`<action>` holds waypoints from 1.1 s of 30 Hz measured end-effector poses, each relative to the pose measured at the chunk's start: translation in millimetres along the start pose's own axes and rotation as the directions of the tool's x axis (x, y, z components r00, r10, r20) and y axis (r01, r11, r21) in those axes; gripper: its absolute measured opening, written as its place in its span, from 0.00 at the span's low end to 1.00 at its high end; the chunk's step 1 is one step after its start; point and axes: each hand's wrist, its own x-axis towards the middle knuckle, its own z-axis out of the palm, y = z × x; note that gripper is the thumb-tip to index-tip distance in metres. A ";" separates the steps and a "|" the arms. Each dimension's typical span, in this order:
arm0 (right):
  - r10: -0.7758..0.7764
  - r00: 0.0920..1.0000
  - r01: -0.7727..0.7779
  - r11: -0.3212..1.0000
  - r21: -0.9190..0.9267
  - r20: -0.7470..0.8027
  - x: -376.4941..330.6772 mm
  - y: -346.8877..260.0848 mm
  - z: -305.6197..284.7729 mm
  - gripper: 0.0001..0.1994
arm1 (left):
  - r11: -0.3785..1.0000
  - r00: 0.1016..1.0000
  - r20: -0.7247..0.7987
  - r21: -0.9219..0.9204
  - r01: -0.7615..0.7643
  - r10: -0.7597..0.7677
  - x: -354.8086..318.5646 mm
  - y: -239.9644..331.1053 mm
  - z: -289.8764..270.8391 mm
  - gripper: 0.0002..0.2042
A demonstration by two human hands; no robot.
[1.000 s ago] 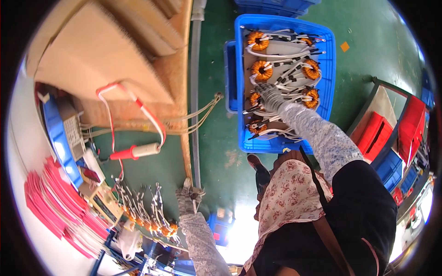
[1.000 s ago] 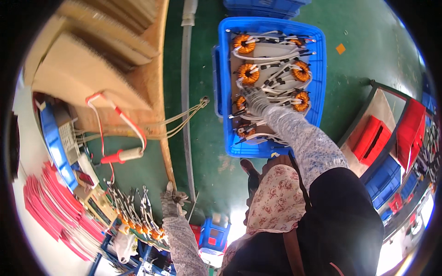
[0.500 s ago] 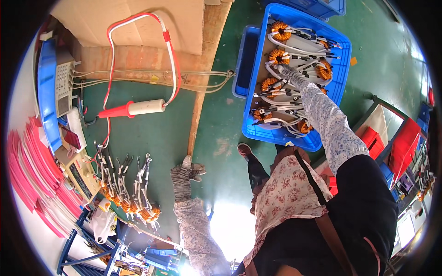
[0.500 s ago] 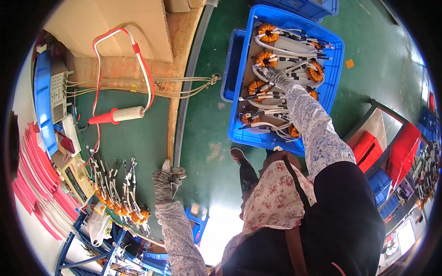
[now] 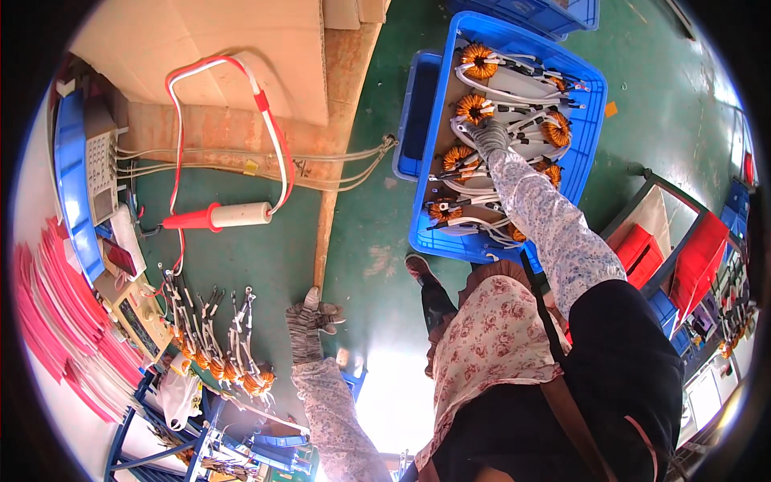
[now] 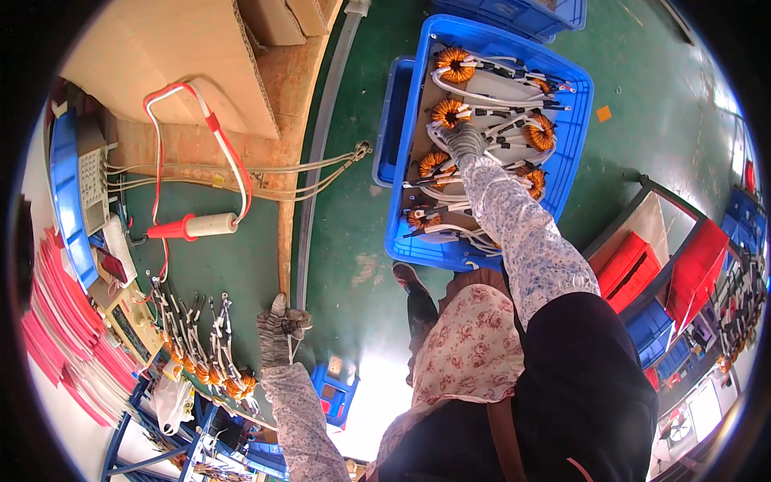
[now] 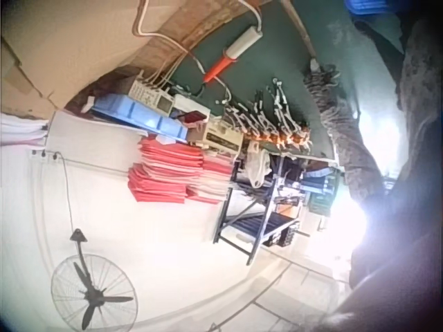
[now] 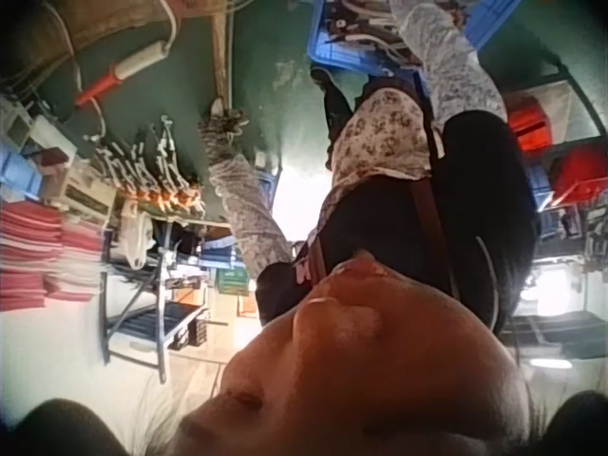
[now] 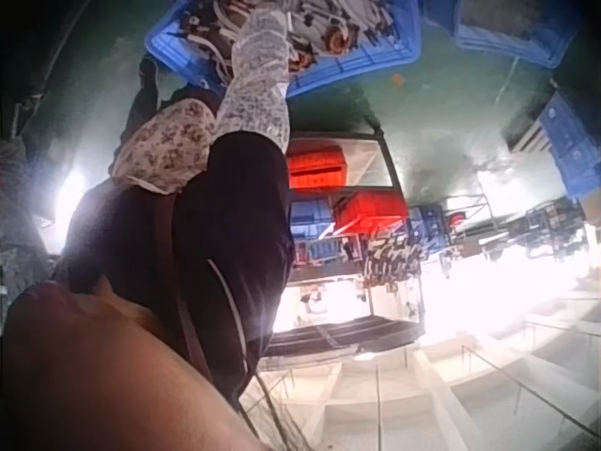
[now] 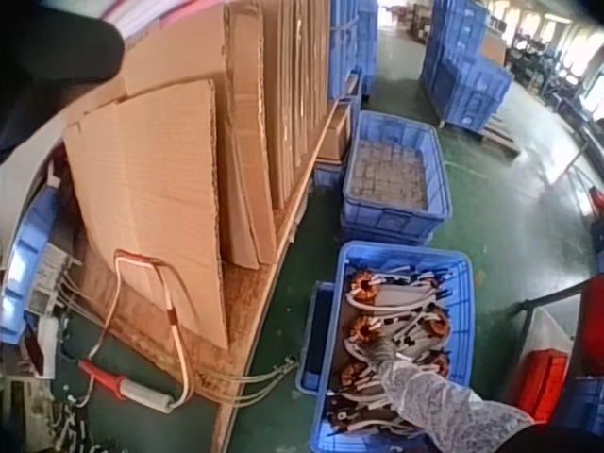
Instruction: The person uses a multimeter to test copper coil assemblies on a workbench. They systematically probe the terminals of each unit, then transfer the tested components into a blue plastic bin. The person also moves a bin of white packing material and briefly handles a metal rack.
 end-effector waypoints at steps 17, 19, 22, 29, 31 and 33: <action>-0.334 0.778 0.325 0.939 -0.115 -0.532 -51.3 19.8 14.7 0.18 | 0.995 0.994 0.099 0.090 0.036 -0.045 2.5 35.5 5.9 0.24; -0.457 0.735 0.405 0.888 -0.217 -0.500 -82.0 24.2 17.3 0.15 | 0.996 0.984 0.173 0.091 0.027 -0.042 1.9 34.4 -0.6 0.24; -0.640 0.761 0.605 0.761 -0.236 -0.112 -142.5 39.0 39.8 0.09 | 0.992 0.974 0.208 0.061 -0.106 0.092 -5.4 31.4 -1.5 0.25; -0.711 0.492 0.175 0.647 0.742 0.503 -381.6 -75.9 16.2 0.06 | 0.909 0.835 0.362 -0.200 -0.364 0.414 -18.6 10.0 -14.4 0.24; -0.754 0.441 0.425 0.654 0.626 0.487 -418.9 -112.0 13.4 0.08 | 0.840 0.784 0.330 -0.347 -0.417 0.525 -27.4 -14.1 -32.0 0.24; -0.767 0.448 0.530 0.642 0.554 0.460 -455.0 -148.5 19.3 0.14 | 0.790 0.775 0.259 -0.421 -0.446 0.576 -46.1 -29.0 -60.3 0.25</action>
